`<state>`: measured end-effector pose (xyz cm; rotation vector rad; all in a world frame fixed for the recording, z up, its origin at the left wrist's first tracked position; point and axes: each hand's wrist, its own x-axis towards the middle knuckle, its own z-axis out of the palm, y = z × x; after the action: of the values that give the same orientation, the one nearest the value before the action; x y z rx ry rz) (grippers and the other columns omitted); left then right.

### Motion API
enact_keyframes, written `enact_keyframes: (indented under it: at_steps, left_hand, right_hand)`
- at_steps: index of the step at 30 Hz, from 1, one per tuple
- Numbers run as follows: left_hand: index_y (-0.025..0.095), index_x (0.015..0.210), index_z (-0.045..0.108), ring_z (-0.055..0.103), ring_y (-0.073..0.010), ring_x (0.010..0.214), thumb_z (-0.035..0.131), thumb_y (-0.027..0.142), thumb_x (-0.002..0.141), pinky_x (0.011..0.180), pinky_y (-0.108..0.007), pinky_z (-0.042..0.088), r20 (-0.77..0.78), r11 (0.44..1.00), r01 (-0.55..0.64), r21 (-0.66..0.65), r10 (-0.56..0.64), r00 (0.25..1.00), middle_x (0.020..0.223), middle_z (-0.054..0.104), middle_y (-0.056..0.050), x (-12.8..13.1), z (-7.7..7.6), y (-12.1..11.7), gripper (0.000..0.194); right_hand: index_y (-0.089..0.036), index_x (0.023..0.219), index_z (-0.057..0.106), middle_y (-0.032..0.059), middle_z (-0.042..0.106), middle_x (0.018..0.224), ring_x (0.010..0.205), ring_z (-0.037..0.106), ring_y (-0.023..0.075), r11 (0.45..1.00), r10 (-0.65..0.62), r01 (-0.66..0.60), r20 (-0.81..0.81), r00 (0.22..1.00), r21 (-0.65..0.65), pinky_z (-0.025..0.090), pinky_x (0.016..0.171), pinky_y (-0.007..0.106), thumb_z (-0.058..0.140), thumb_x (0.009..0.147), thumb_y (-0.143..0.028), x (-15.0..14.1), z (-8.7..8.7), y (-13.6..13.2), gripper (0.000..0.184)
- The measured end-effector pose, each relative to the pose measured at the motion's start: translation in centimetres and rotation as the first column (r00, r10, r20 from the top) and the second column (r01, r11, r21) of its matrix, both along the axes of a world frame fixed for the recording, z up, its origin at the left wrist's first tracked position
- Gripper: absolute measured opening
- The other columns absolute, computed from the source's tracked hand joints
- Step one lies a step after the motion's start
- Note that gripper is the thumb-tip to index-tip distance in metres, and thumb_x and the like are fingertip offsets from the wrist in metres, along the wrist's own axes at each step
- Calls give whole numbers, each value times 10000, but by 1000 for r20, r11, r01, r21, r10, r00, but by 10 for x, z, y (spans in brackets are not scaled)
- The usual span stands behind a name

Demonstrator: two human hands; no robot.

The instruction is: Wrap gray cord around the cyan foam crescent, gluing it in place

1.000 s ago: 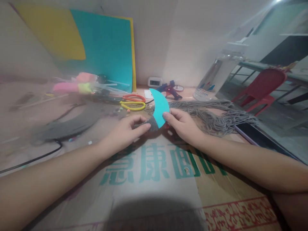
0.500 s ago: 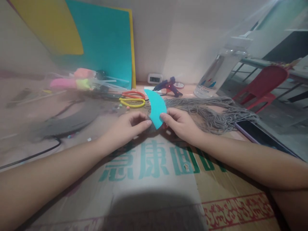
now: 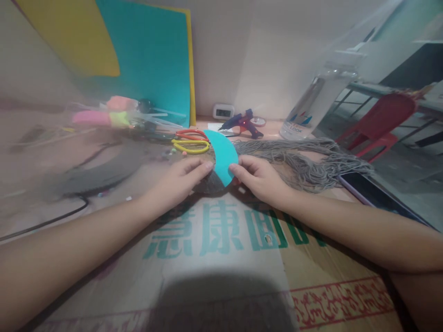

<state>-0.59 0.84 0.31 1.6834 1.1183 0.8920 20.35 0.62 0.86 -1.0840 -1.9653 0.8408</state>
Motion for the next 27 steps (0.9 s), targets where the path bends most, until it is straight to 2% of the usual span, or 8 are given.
enact_keyframes:
  at_steps: [2, 6, 10, 12, 15, 18, 22, 27]
  left_hand:
    - [181, 725, 516, 382, -91, 563, 527, 500, 874, 492, -209, 292, 16, 999, 5, -33, -5, 1000, 649, 425, 44, 0, 0, 0, 352]
    - [171, 717, 531, 425, -88, 580, 561, 413, 866, 529, -208, 331, -10, 1000, 12, -10, -12, 1000, 647, 468, 41, 1, 3, -1, 285]
    - [175, 706, 518, 428, -84, 530, 528, 363, 882, 501, -216, 331, -25, 997, 31, -74, -33, 999, 624, 499, 39, 2, 5, -2, 258]
    - [175, 720, 531, 432, -86, 536, 504, 365, 897, 505, -219, 334, 18, 995, 47, -89, -46, 999, 638, 505, 34, 2, 4, -2, 261]
    - [168, 727, 557, 476, -100, 622, 498, 395, 904, 572, -224, 373, 43, 998, 61, -19, -60, 997, 688, 522, 19, 2, 2, -1, 294]
    - [165, 734, 575, 489, -109, 635, 552, 447, 870, 589, -228, 388, -32, 998, 36, 42, -35, 999, 693, 541, 18, 1, 3, 0, 314]
    - [167, 798, 600, 482, -112, 580, 580, 464, 842, 530, -230, 377, -61, 1000, 15, 7, -15, 998, 680, 551, 20, 1, 4, -1, 301]
    - [168, 765, 573, 452, -101, 567, 568, 432, 855, 519, -225, 345, -53, 999, 31, 22, -30, 998, 667, 528, 26, 2, 4, -1, 279]
  right_hand:
    - [-168, 723, 529, -30, 557, 632, 539, 477, 74, 1000, 1, -1, -10, 1000, -14, 374, 531, 206, 515, 920, -399, 0, 0, 0, 305]
    - [-174, 740, 520, -35, 560, 629, 507, 477, 67, 998, 12, -14, -37, 999, -56, 376, 497, 197, 524, 915, -400, -1, 0, -1, 286]
    - [-180, 750, 511, -38, 570, 617, 481, 490, 67, 995, 8, -12, -47, 999, -102, 375, 463, 189, 526, 911, -379, -3, 2, -2, 257]
    - [-181, 767, 514, -42, 570, 611, 472, 489, 66, 993, -2, -6, -61, 998, -119, 373, 451, 187, 528, 909, -380, -3, 2, -3, 246]
    - [-183, 796, 514, -49, 565, 610, 469, 478, 60, 992, -10, -4, -110, 994, -128, 377, 453, 183, 538, 905, -387, -2, 1, -2, 233]
    - [-181, 812, 517, -48, 568, 624, 481, 478, 56, 992, 2, -20, -149, 989, -121, 386, 469, 181, 551, 901, -383, -2, 0, -1, 223]
    - [-178, 822, 518, -40, 572, 626, 491, 483, 61, 991, 18, -37, -147, 989, -125, 388, 473, 184, 554, 895, -371, -3, -1, -1, 209]
    - [-171, 863, 534, -35, 582, 646, 485, 482, 69, 984, 39, -62, -137, 990, -168, 379, 449, 193, 573, 877, -362, -3, 0, -1, 195]
